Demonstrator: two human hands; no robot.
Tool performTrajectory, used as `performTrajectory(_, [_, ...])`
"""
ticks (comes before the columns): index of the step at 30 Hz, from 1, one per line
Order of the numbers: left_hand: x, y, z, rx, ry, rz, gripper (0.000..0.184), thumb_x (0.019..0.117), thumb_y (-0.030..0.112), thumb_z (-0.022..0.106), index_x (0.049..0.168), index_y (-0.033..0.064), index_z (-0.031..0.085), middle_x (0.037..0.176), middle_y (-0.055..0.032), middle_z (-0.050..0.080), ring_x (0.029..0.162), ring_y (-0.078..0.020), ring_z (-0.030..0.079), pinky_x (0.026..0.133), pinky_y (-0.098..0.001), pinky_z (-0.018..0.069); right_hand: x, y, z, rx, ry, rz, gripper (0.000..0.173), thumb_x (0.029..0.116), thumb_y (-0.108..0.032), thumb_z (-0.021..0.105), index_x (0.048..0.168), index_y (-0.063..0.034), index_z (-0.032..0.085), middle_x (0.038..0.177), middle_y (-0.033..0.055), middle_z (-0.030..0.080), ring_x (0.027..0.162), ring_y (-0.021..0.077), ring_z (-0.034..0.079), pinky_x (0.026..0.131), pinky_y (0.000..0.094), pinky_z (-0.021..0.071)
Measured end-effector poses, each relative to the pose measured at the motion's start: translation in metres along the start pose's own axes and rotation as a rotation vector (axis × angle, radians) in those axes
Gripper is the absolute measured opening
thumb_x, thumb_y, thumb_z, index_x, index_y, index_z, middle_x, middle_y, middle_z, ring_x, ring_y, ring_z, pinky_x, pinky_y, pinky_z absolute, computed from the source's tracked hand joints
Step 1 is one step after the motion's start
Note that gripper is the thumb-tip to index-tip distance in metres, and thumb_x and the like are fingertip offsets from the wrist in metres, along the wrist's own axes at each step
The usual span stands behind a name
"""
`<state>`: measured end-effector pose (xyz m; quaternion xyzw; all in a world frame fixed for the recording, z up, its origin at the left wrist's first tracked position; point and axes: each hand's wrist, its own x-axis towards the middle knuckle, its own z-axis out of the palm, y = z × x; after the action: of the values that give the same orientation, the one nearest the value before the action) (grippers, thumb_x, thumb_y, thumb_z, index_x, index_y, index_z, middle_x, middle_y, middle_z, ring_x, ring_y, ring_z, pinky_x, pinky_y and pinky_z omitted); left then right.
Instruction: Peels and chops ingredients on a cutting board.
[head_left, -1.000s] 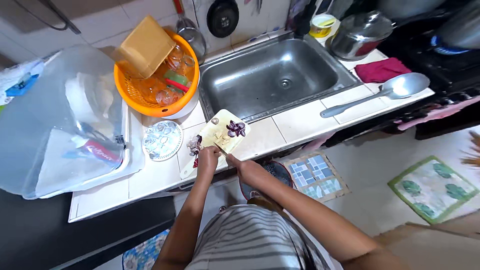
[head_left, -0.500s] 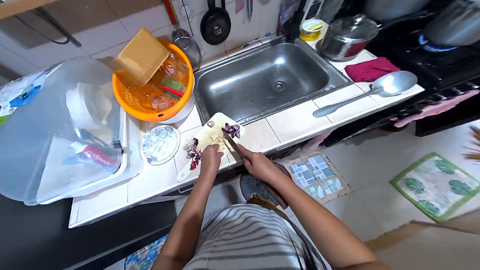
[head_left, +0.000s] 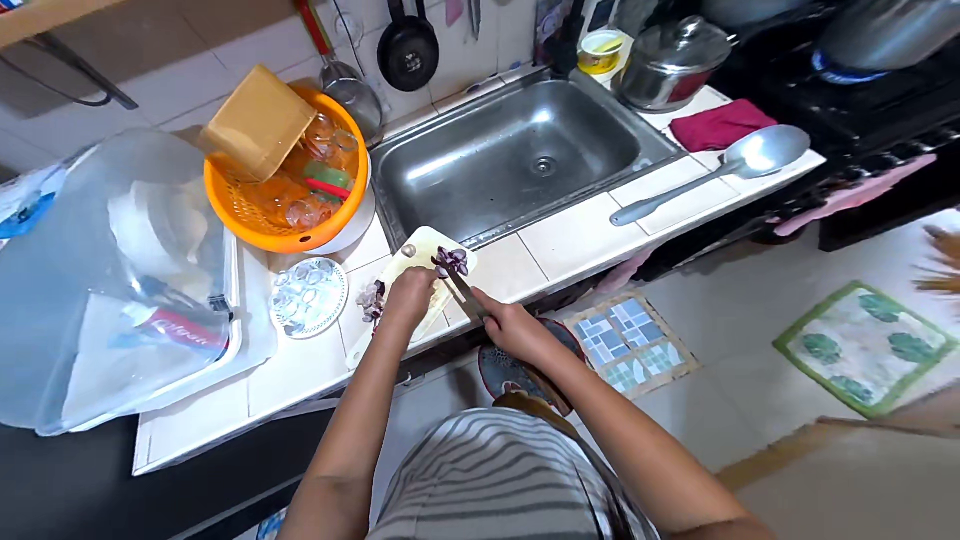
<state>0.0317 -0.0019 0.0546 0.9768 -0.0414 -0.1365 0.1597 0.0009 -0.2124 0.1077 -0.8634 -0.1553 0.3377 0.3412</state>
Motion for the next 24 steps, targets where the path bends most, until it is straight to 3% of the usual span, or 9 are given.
performTrajectory(8, [0.01,-0.001,0.0,0.067,-0.045,-0.008,0.024,0.1027,0.008,0.056,0.116,-0.0051,0.07,0.113,-0.0259,0.07,0.113,-0.0426,0.066,0.101,-0.0573,0.0484,-0.002,0.002,0.002,0.026,0.013,0.006,0.051,0.1097,-0.008,0.034,0.16,-0.0057,0.031,0.13,0.0311,0.062,0.116,0.0412,0.063,0.104,0.05,0.0454])
performTrajectory(13, [0.006,-0.003,-0.006,-0.02,0.013,-0.044,0.025,0.1035,0.012,0.057,0.119,-0.0021,0.071,0.116,-0.0245,0.07,0.115,-0.0412,0.065,0.102,-0.058,0.0474,-0.005,-0.002,0.003,0.023,-0.015,-0.001,0.051,0.1094,-0.007,0.034,0.16,-0.0041,0.03,0.129,0.0312,0.062,0.111,0.0401,0.064,0.1,0.0478,0.0471])
performTrajectory(14, [0.004,-0.004,-0.009,-0.055,0.035,-0.058,0.026,0.1032,0.013,0.058,0.119,-0.0019,0.071,0.116,-0.0243,0.07,0.114,-0.0411,0.066,0.101,-0.0586,0.0476,-0.007,-0.006,0.003,0.019,-0.036,0.002,0.051,0.1095,-0.007,0.034,0.161,-0.0038,0.029,0.132,0.0315,0.06,0.116,0.0409,0.062,0.103,0.0482,0.0456])
performTrajectory(19, [-0.015,-0.004,-0.025,-0.138,0.138,-0.226,0.027,0.1029,0.015,0.059,0.122,0.0002,0.071,0.117,-0.0229,0.071,0.113,-0.0404,0.067,0.101,-0.0591,0.0479,-0.011,-0.021,0.01,-0.042,-0.162,-0.029,0.057,0.1083,-0.003,0.035,0.163,-0.0069,0.022,0.143,0.0307,0.054,0.13,0.042,0.056,0.11,0.0511,0.0413])
performTrajectory(24, [-0.038,0.003,-0.032,-0.165,0.123,-0.364,0.028,0.103,0.014,0.059,0.124,-0.0012,0.07,0.115,-0.0243,0.071,0.112,-0.041,0.066,0.1,-0.0581,0.0475,0.002,-0.024,0.024,-0.096,-0.251,-0.056,0.059,0.1076,-0.002,0.036,0.164,-0.0072,0.02,0.14,0.0315,0.055,0.125,0.043,0.058,0.106,0.0526,0.0434])
